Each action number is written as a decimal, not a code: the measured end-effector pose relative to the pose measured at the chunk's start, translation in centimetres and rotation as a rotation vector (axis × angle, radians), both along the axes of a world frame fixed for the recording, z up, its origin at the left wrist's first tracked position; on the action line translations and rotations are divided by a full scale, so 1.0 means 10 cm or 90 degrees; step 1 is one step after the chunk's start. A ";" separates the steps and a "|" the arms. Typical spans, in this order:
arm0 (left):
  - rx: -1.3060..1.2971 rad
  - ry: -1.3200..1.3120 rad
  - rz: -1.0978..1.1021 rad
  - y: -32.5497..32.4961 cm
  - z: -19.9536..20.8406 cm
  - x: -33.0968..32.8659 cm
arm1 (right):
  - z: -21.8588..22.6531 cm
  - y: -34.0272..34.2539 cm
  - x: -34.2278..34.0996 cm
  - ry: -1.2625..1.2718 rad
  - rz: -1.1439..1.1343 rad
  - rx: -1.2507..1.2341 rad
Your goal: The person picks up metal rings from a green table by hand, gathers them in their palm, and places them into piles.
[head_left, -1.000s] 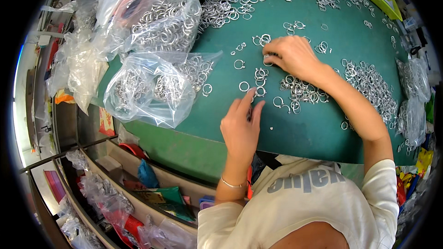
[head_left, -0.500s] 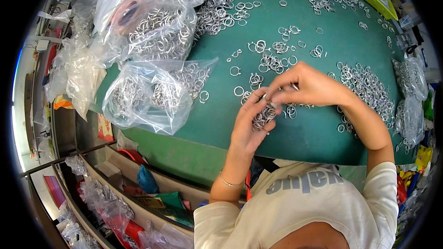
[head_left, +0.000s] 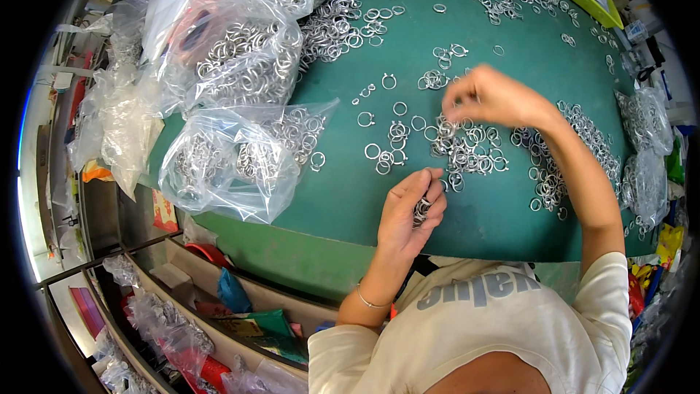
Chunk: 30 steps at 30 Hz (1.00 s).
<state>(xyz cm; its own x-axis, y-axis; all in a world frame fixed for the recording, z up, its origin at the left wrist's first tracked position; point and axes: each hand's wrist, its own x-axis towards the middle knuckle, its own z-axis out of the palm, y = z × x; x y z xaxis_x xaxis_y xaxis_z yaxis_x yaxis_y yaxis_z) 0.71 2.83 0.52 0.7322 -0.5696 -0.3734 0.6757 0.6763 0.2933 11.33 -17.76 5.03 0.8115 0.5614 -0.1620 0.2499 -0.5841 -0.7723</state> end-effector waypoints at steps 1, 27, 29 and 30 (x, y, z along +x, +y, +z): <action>0.002 -0.010 -0.001 -0.01 0.01 0.01 | -0.04 0.06 0.06 -0.090 -0.061 -0.037; 0.054 -0.050 0.053 -0.08 0.02 -0.14 | -0.08 0.33 -0.05 -0.169 -0.204 -0.160; 0.072 -0.047 0.055 -0.08 0.04 -0.15 | -0.18 0.30 -0.07 -0.200 -0.144 -0.148; 0.074 -0.056 0.037 -0.09 0.05 -0.16 | -0.23 0.30 -0.08 -0.202 -0.128 -0.147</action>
<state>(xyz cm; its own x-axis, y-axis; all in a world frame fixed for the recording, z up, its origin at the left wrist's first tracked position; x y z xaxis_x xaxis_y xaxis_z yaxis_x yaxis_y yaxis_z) -0.93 1.93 1.02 0.7954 -0.4822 -0.3672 0.6048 0.6710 0.4290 10.53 -14.74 2.70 0.9308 0.3654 0.0092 0.3168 -0.7940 -0.5189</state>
